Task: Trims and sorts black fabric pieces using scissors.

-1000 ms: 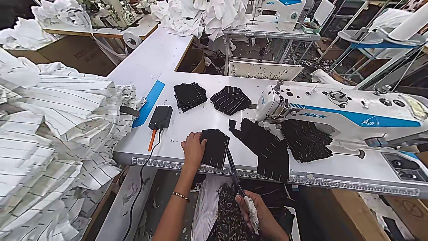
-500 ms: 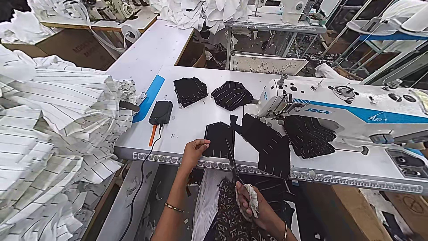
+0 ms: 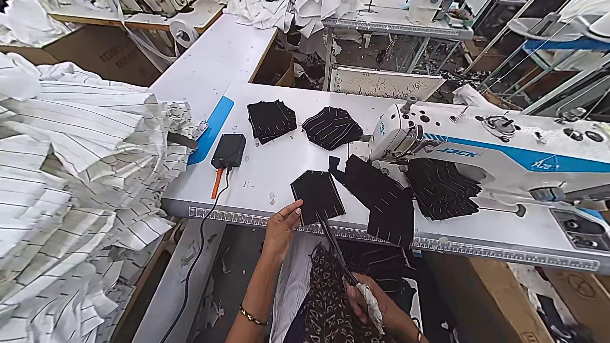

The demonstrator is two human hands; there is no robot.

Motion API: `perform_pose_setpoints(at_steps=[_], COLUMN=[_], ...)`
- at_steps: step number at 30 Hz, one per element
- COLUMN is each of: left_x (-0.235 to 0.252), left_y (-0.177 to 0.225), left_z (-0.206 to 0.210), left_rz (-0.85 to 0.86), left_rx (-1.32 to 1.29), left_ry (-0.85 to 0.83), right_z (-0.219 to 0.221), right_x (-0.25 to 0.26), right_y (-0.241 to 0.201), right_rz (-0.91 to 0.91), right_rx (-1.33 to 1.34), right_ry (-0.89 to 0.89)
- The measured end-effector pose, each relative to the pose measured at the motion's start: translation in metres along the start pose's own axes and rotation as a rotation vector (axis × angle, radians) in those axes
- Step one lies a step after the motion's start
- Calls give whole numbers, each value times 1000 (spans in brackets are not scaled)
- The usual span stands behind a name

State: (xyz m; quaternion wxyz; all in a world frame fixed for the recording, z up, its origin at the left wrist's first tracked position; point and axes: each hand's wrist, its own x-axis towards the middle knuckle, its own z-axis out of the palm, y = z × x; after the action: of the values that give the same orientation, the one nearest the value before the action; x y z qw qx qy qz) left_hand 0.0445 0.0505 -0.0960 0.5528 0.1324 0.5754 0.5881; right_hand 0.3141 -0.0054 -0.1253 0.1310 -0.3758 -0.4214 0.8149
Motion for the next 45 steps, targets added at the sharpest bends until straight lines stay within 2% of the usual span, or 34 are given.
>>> perform_pose_setpoints(at_steps=[13,19,28,35,41,45], left_x=[-9,-9,-3,6,10,9], left_y=[-15,-14,-18,-15,-13,-14], left_z=[6,5,2,-4,-12,-14], left_rz=[168,202,248,270,236,245], left_rx=[176,215,141,159,316,342], left_ry=[3,-50,-100,-233,-358,-371], right_z=[6,5,7,13,12,13], right_x=[13,14,17,19,29,30], right_y=[-11,-12,-4,-4,-19,-13], right_rz=[30,29,-46,-18,4,-8], right_rx=[-205,-252,-332,-279,-319,-288], right_ry=[11,16,109,123,74,106])
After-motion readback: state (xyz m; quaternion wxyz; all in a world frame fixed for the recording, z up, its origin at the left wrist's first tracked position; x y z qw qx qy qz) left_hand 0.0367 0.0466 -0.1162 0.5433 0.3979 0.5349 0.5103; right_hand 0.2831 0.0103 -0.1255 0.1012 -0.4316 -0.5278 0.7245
